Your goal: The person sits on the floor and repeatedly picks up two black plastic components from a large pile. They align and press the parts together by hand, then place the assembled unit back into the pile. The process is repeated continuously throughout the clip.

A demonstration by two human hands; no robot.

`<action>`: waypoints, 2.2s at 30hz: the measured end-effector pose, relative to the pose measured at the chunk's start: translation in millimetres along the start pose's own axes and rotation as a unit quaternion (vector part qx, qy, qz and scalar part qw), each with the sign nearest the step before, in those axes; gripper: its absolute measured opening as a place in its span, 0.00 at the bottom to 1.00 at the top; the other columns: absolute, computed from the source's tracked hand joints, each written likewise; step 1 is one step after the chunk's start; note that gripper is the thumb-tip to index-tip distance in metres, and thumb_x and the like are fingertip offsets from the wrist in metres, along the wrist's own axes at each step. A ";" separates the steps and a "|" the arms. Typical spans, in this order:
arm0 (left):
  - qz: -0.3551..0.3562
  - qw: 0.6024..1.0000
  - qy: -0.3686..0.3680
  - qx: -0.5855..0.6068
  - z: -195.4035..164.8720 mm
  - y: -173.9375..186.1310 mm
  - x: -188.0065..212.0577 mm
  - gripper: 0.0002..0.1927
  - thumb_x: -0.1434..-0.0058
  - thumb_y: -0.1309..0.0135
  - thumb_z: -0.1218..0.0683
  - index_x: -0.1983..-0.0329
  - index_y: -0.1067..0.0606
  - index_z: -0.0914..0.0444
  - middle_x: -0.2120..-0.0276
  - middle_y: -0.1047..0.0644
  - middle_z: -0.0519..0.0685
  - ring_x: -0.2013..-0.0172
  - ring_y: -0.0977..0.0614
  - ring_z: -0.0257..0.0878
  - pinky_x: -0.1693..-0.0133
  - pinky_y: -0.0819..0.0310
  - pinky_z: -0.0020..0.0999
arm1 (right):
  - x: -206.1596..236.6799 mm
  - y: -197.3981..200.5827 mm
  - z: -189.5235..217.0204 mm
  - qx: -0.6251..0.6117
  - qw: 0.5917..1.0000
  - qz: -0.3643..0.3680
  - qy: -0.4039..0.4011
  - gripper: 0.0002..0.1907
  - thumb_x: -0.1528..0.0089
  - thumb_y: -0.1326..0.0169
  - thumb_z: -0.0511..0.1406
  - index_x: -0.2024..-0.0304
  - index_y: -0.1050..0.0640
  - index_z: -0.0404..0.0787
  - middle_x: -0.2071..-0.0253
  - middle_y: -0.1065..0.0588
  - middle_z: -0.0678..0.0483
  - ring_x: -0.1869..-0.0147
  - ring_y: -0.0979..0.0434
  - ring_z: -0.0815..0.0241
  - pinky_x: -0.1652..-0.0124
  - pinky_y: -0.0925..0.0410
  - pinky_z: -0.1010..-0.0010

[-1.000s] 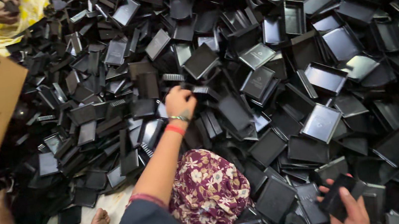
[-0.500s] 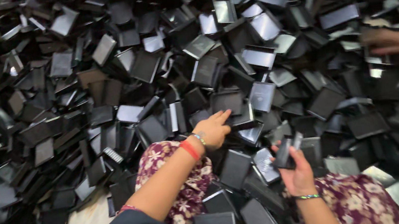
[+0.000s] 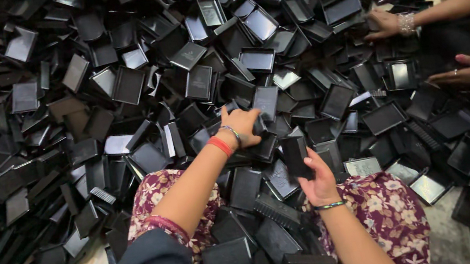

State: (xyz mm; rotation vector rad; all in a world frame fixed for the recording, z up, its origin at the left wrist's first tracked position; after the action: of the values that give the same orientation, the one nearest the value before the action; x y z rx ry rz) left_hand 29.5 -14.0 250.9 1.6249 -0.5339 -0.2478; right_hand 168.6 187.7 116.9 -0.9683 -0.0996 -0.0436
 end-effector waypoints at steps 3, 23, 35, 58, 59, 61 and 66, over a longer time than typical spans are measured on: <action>-0.071 0.996 0.000 0.057 -12.1 19.5 11.2 0.44 0.52 0.34 0.39 0.32 0.35 0.51 0.43 0.24 0.50 0.39 0.26 0.49 0.33 0.50 0.62 | 3.1 -9.2 8.8 0.004 0.999 0.021 0.036 0.28 0.38 0.49 0.32 0.35 0.30 0.31 0.40 0.25 0.46 0.36 0.26 0.52 0.37 0.35 0.60; -0.157 0.840 -0.095 0.510 -74.8 -14.0 99.0 0.55 0.50 0.26 0.47 0.23 0.43 0.58 0.39 0.29 0.54 0.42 0.23 0.42 0.44 0.25 0.38 | 23.8 -49.4 54.5 0.279 0.934 0.179 0.137 0.26 0.38 0.46 0.32 0.37 0.26 0.27 0.31 0.31 0.41 0.24 0.37 0.51 0.27 0.46 0.60; -0.084 0.719 0.115 0.680 -96.7 -60.4 105.2 0.33 0.46 0.35 0.46 0.42 0.35 0.60 0.62 0.22 0.53 0.65 0.19 0.46 0.62 0.22 0.40 | 23.8 -31.2 26.2 0.336 0.892 0.125 0.275 0.33 0.30 0.42 0.51 0.36 0.33 0.33 0.44 0.29 0.49 0.38 0.28 0.59 0.36 0.35 0.67; -0.187 0.864 -0.047 0.465 -61.0 -8.6 62.9 0.14 0.36 0.48 0.45 0.64 0.18 0.58 0.65 0.16 0.47 0.65 0.14 0.45 0.61 0.20 0.38 | 15.0 -50.8 25.3 0.116 0.992 0.048 0.003 0.46 0.37 0.40 0.47 0.23 0.44 0.42 0.45 0.26 0.48 0.43 0.27 0.50 0.42 0.35 0.55; -0.216 0.888 0.016 0.406 -50.7 -4.9 41.6 0.15 0.35 0.47 0.44 0.62 0.18 0.58 0.64 0.17 0.49 0.63 0.15 0.47 0.60 0.22 0.40 | 11.0 -43.8 25.6 0.105 0.994 -0.011 0.005 0.43 0.38 0.41 0.48 0.24 0.42 0.45 0.47 0.25 0.48 0.46 0.26 0.50 0.45 0.34 0.54; -0.276 0.923 0.079 0.257 -31.3 3.6 -7.7 0.20 0.40 0.41 0.40 0.57 0.22 0.60 0.61 0.20 0.54 0.59 0.18 0.54 0.58 0.24 0.46 | 5.2 -29.1 25.7 0.032 0.994 -0.100 -0.005 0.37 0.37 0.45 0.52 0.31 0.36 0.43 0.49 0.23 0.46 0.47 0.24 0.48 0.48 0.32 0.52; -0.129 0.967 0.203 0.088 -25.4 -11.6 -94.0 0.39 0.54 0.32 0.36 0.46 0.32 0.60 0.51 0.28 0.60 0.52 0.23 0.60 0.53 0.27 0.49 | -8.3 -6.7 31.6 -0.114 0.988 -0.096 0.031 0.27 0.31 0.51 0.54 0.48 0.25 0.37 0.52 0.23 0.48 0.46 0.21 0.45 0.49 0.29 0.47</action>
State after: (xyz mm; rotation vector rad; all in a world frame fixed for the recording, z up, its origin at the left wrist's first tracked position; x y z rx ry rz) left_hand -37.9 53.7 229.0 1.8571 -0.0296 -0.0549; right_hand 157.8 209.9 139.3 -1.1819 -0.1324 -0.2671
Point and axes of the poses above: each hand's wrist, its own x-axis away from the middle knuckle, its own y-axis out of the back of the hand, z = x × y, the point moved 2 cm from there along -x, towards the middle knuckle
